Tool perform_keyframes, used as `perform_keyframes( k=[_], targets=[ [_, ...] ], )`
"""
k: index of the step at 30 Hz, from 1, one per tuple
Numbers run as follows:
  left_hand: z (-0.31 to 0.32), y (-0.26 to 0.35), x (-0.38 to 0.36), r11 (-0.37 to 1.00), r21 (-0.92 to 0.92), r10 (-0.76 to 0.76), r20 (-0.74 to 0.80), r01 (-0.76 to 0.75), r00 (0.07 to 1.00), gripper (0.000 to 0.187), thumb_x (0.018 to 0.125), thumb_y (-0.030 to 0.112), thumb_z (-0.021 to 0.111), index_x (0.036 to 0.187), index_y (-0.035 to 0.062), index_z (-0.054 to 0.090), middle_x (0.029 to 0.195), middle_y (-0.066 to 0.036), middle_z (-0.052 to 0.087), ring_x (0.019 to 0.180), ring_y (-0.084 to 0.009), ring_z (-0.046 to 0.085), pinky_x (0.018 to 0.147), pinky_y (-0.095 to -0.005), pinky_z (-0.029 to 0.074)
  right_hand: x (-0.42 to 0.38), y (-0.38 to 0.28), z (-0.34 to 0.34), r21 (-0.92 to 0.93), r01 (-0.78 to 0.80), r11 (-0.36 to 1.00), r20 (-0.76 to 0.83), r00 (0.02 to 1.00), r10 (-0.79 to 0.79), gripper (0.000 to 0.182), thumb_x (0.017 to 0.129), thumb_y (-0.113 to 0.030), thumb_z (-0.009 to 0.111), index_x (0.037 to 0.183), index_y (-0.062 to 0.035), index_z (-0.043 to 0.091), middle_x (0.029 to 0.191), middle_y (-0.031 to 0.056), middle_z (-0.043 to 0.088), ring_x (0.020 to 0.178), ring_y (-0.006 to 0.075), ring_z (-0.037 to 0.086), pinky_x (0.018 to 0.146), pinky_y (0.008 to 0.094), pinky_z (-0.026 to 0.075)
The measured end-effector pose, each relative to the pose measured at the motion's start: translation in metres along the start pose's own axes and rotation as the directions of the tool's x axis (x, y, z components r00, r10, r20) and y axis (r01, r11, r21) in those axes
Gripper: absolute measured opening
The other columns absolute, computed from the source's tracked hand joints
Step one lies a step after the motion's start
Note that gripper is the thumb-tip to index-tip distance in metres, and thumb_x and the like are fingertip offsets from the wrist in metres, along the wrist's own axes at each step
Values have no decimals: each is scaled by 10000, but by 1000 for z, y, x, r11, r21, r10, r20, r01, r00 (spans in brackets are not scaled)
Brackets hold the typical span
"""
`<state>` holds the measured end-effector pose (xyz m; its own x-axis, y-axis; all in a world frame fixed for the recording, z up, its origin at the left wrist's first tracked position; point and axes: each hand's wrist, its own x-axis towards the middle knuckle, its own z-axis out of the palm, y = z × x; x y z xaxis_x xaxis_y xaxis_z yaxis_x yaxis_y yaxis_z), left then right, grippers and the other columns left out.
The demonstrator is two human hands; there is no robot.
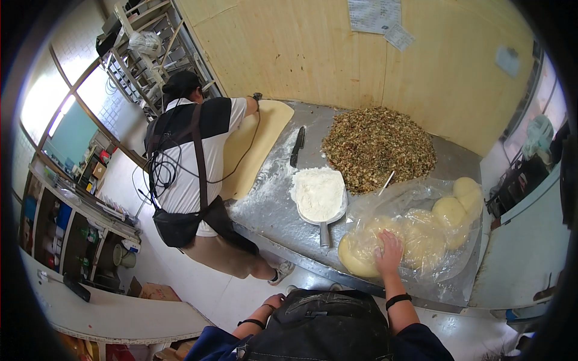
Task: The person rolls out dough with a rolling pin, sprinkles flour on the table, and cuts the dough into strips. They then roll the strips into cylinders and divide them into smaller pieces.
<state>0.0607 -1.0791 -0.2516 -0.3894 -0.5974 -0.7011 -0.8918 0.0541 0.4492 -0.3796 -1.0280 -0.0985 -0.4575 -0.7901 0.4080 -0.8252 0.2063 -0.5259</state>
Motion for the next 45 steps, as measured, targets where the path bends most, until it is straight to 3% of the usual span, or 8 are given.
perform_keyframes(
  k=[45],
  targets=[
    [-3,4,9,1000,24,-12,30,11,999,363,727,356,608,1015,137,628,988,-173,637,973,-332,582,854,-379,451,-1,2,1,6,-17,1000,-3,1000,17,403,703,-204,544,1086,-80,565,1196,113,526,1165,303,435,1021,458,272]
  ],
)
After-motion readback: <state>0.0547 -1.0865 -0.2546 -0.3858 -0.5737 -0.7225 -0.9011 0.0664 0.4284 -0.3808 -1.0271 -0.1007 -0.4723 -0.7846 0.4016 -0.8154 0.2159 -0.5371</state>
